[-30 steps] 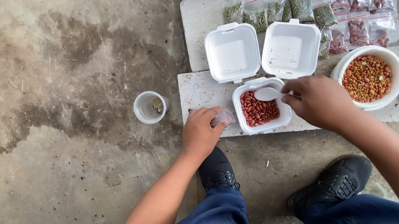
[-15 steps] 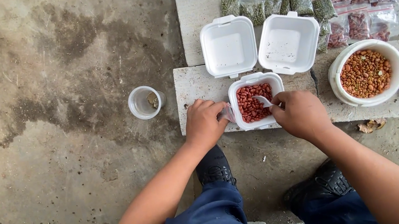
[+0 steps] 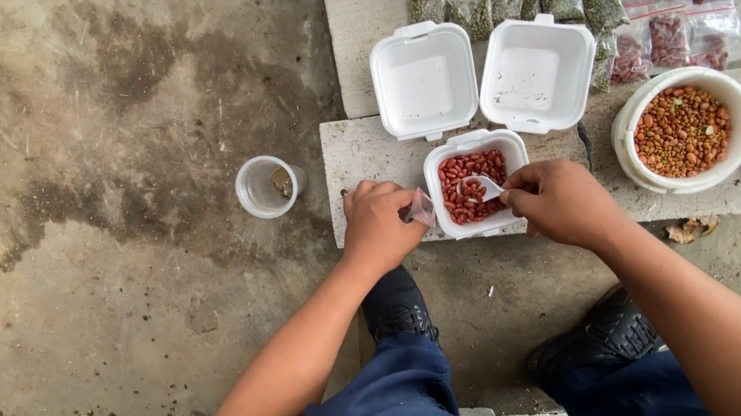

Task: The person is sorting and putting various types of seeds into small, clear plastic bags.

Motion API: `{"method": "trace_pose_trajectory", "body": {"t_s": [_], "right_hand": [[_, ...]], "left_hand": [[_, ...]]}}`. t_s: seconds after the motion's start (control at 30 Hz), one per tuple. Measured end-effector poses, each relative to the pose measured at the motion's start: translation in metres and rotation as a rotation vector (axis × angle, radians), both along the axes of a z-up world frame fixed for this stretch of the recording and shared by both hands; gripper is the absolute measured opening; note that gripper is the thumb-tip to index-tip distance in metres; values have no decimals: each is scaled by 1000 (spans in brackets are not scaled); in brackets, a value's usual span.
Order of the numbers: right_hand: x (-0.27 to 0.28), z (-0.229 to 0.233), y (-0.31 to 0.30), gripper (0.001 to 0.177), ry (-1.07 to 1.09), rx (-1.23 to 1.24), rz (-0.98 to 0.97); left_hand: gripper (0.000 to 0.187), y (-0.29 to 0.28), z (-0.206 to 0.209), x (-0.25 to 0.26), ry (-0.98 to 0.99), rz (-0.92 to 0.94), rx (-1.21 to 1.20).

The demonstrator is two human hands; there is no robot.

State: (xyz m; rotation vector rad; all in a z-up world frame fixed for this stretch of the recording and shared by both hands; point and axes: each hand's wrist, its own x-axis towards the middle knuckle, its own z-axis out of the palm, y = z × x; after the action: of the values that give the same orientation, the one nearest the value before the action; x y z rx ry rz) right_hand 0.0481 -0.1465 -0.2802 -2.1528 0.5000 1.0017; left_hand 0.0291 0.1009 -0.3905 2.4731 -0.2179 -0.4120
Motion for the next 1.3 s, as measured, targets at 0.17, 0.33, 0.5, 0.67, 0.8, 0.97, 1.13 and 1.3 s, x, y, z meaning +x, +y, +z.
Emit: {"method": "trace_pose_trajectory", "body": {"t_s": [0.17, 0.33, 0.5, 0.67, 0.8, 0.97, 1.13, 1.3], "right_hand": [[1, 1, 1, 30, 3, 54, -47], [-1, 3, -1, 31, -34, 138, -105], [-2, 0, -3, 27, -69, 179, -132], [2, 6, 5, 25, -71, 195, -82], [10, 13, 15, 25, -84, 174, -8], [9, 0, 18, 23, -97, 115, 73], [10, 9, 27, 25, -96, 84, 102], [13, 6, 35, 25, -144, -5, 180]], "left_hand": [[17, 2, -4, 0, -18, 1, 2], [13, 2, 1, 3, -129, -31, 11], [18, 1, 8, 3, -159, -34, -14], [15, -1, 11, 3, -181, -44, 13], [15, -1, 16, 5, -174, -45, 46], [13, -1, 19, 5, -140, -43, 67], [11, 0, 25, 9, -99, -64, 62], [15, -1, 34, 8, -127, -28, 24]]}}
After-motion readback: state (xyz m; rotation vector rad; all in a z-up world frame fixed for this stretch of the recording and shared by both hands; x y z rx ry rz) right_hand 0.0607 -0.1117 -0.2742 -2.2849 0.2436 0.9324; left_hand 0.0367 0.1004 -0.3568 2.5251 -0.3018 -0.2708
